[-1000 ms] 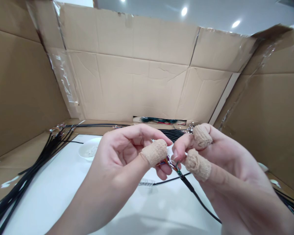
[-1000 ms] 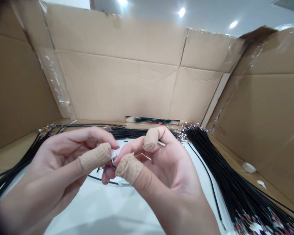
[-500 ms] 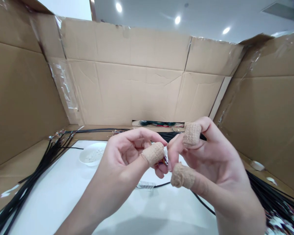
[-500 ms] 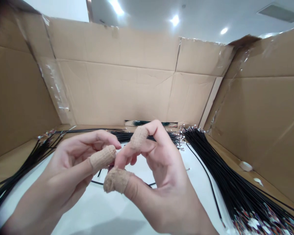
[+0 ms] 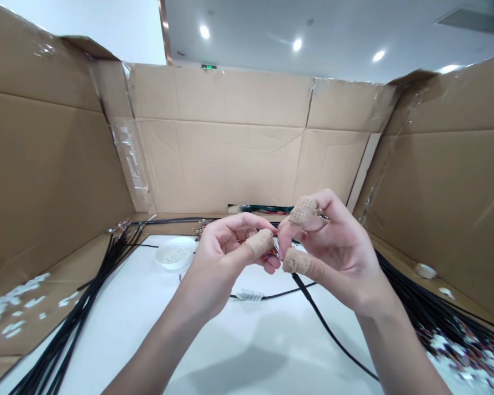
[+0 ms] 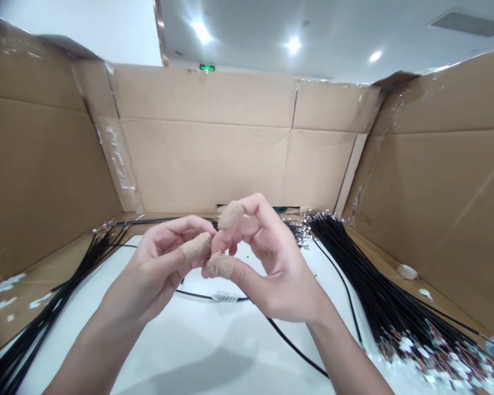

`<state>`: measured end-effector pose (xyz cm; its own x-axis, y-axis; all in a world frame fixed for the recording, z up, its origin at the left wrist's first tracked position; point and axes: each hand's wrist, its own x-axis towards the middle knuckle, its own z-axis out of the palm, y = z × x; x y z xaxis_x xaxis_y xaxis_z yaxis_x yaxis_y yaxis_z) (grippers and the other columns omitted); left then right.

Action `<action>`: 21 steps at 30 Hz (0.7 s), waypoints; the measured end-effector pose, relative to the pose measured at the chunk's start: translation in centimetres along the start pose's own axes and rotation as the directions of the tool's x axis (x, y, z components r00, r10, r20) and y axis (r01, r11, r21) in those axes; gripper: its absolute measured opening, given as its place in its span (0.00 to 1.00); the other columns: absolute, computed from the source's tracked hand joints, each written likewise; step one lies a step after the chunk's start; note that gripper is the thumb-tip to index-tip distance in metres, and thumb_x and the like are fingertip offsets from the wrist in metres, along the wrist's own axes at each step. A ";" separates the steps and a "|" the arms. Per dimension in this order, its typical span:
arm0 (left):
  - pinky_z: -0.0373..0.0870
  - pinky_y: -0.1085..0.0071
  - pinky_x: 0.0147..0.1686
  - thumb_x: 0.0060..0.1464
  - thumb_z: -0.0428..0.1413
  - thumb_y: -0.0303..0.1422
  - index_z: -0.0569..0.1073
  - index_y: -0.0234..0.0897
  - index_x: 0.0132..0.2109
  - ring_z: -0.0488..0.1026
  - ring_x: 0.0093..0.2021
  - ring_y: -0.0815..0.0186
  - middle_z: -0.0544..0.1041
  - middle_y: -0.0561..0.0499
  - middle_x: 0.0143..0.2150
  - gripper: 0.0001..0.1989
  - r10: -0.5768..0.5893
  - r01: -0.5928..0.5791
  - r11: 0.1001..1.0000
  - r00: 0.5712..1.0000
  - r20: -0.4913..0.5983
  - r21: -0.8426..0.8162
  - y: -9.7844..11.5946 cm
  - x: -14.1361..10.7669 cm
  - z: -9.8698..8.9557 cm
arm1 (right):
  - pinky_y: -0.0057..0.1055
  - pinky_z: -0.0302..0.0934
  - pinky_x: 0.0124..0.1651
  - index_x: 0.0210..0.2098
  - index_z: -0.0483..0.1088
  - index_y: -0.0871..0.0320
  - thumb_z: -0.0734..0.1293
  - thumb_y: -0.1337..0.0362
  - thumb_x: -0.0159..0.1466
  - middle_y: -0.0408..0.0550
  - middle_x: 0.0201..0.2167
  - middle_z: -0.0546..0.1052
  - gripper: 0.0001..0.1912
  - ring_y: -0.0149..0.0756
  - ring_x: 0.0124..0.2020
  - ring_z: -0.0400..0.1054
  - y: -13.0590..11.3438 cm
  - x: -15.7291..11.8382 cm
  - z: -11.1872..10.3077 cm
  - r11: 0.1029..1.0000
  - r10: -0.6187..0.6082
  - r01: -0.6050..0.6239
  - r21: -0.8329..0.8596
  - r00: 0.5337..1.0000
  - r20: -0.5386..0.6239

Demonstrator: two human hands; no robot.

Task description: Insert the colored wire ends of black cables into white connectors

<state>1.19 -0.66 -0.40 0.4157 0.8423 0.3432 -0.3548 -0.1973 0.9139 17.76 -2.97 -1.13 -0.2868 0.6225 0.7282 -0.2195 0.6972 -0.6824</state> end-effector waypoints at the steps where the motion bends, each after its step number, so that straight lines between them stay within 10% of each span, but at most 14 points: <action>1: 0.71 0.79 0.23 0.50 0.64 0.29 0.78 0.33 0.32 0.73 0.23 0.72 0.78 0.52 0.24 0.04 -0.008 0.008 1.000 1.000 -0.009 -0.003 -0.1 -0.2 0.1 | 0.36 0.62 0.38 0.41 0.61 0.52 0.68 0.76 0.64 0.40 0.33 0.74 0.15 0.33 0.34 0.71 -0.1 -0.3 0.0 1.000 0.004 -0.004 -0.003 1.000 0.000; 15: 0.69 0.77 0.26 0.54 0.61 0.26 0.74 0.32 0.32 0.71 0.22 0.74 0.73 0.57 0.21 0.04 -0.078 0.103 0.986 0.981 -0.180 0.131 -5.5 -0.8 -1.2 | 0.28 0.60 0.32 0.35 0.59 0.56 0.66 0.70 0.66 0.37 0.29 0.61 0.09 0.29 0.29 0.61 6.8 -4.4 0.7 0.955 0.012 -0.074 -0.289 0.978 -0.210; 21: 0.77 0.63 0.38 0.63 0.57 0.35 0.74 0.33 0.49 0.77 0.39 0.64 0.77 0.47 0.45 0.11 -0.136 0.175 0.960 0.973 -0.184 0.220 -8.6 1.6 -3.3 | 0.31 0.66 0.34 0.37 0.70 0.61 0.67 0.59 0.68 0.43 0.33 0.72 0.10 0.30 0.31 0.67 10.5 -3.8 -0.2 0.955 0.017 -0.101 -0.280 0.958 -0.287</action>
<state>2.18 4.08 -8.45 0.2987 0.9390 0.1702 -0.0838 -0.1518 0.9849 16.77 2.04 -11.04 -0.0113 0.7100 0.7041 0.0800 0.7025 -0.7072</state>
